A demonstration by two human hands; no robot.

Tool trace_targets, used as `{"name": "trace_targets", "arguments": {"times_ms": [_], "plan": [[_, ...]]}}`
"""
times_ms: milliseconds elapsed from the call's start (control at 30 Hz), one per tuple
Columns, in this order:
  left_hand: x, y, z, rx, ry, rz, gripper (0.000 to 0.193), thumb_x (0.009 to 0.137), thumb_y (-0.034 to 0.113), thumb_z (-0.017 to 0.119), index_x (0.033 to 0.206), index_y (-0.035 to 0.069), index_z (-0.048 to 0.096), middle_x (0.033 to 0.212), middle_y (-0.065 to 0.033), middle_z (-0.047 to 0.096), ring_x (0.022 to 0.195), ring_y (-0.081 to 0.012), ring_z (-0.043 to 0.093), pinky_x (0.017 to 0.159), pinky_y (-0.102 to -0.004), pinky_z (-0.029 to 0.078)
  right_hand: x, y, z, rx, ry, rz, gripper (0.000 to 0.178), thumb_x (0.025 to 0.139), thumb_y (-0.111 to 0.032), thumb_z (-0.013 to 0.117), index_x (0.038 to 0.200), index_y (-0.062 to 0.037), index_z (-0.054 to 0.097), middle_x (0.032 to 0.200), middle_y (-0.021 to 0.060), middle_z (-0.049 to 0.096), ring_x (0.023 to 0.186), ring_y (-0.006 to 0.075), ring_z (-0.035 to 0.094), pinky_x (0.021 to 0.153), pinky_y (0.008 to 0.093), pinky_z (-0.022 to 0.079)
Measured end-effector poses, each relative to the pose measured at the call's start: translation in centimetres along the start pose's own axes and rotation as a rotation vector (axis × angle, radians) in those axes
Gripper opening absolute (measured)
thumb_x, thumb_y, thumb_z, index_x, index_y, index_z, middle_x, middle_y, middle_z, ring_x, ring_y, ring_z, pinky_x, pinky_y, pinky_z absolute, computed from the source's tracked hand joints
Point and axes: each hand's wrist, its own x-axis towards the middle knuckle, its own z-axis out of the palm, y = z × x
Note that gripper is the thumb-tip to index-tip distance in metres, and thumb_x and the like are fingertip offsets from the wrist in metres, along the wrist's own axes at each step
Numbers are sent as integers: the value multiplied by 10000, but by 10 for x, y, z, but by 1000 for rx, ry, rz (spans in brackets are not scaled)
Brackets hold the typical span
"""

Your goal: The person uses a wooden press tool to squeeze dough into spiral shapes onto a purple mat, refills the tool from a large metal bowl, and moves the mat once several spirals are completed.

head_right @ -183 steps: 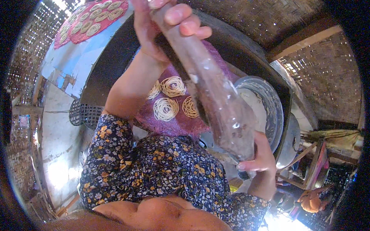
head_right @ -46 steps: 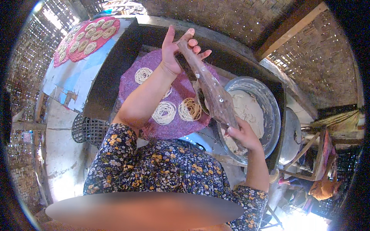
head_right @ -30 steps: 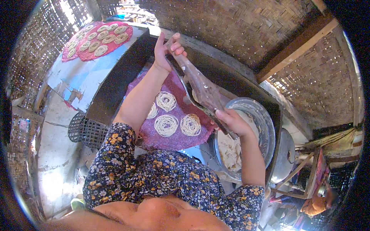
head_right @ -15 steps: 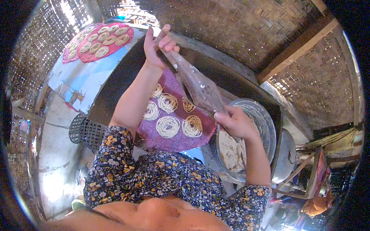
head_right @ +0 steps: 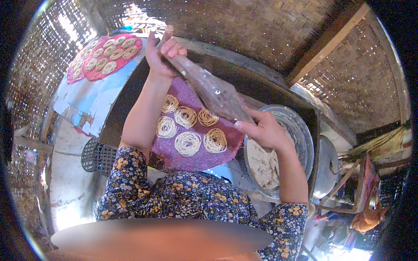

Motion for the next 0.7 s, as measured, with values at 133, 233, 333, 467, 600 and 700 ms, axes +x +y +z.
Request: {"name": "trace_targets", "arguments": {"times_ms": [133, 233, 333, 467, 600, 700], "plan": [[-14, -16, -1, 11, 62, -32, 538, 870, 541, 342, 1021, 82, 579, 482, 41, 349, 484, -123, 404, 643, -315, 397, -10, 21, -2, 55, -57, 30, 552, 743, -351, 641, 1196, -55, 528, 736, 30, 590, 618, 106, 512, 583, 273, 438], [-18, -32, -14, -40, 115, -93, 562, 863, 577, 293, 978, 119, 597, 474, 21, 385, 475, -162, 443, 628, -366, 408, -19, 25, -1, 93, -53, 101, 548, 746, -344, 642, 1194, -49, 528, 727, 30, 586, 636, 113, 522, 602, 279, 445], [-16, -42, -40, -139, 18, -167, 571, 864, 574, 289, 1025, 117, 591, 497, 17, 412, 500, -164, 451, 653, -363, 407, -17, 35, 5, 51, -3, 103, 546, 752, -336, 642, 1197, -43, 523, 811, 76, 618, 726, 147, 564, 689, 300, 459], [-11, -49, -61, -178, 138, -147, 565, 868, 549, 308, 1132, 113, 552, 545, 14, 446, 536, -161, 469, 695, -348, 419, 2, 64, 23, 8, 76, 34, 578, 761, -329, 637, 1233, -33, 481, 991, 131, 616, 874, 192, 580, 819, 322, 436], [-2, -57, -42, -143, 312, -68, 545, 874, 531, 317, 1169, 127, 532, 594, 7, 472, 588, -170, 498, 724, -362, 436, 3, 69, 22, 150, 70, 40, 605, 797, -357, 594, 1283, -41, 419, 938, 100, 602, 773, 149, 573, 687, 281, 466], [13, -53, -23, -91, 109, -58, 535, 873, 525, 320, 1155, 126, 539, 594, 11, 470, 622, -178, 512, 739, -384, 443, -5, 63, 11, 291, 4, 9, 593, 830, -409, 535, 1283, -46, 412, 838, 60, 576, 687, 117, 546, 588, 254, 455]]}}
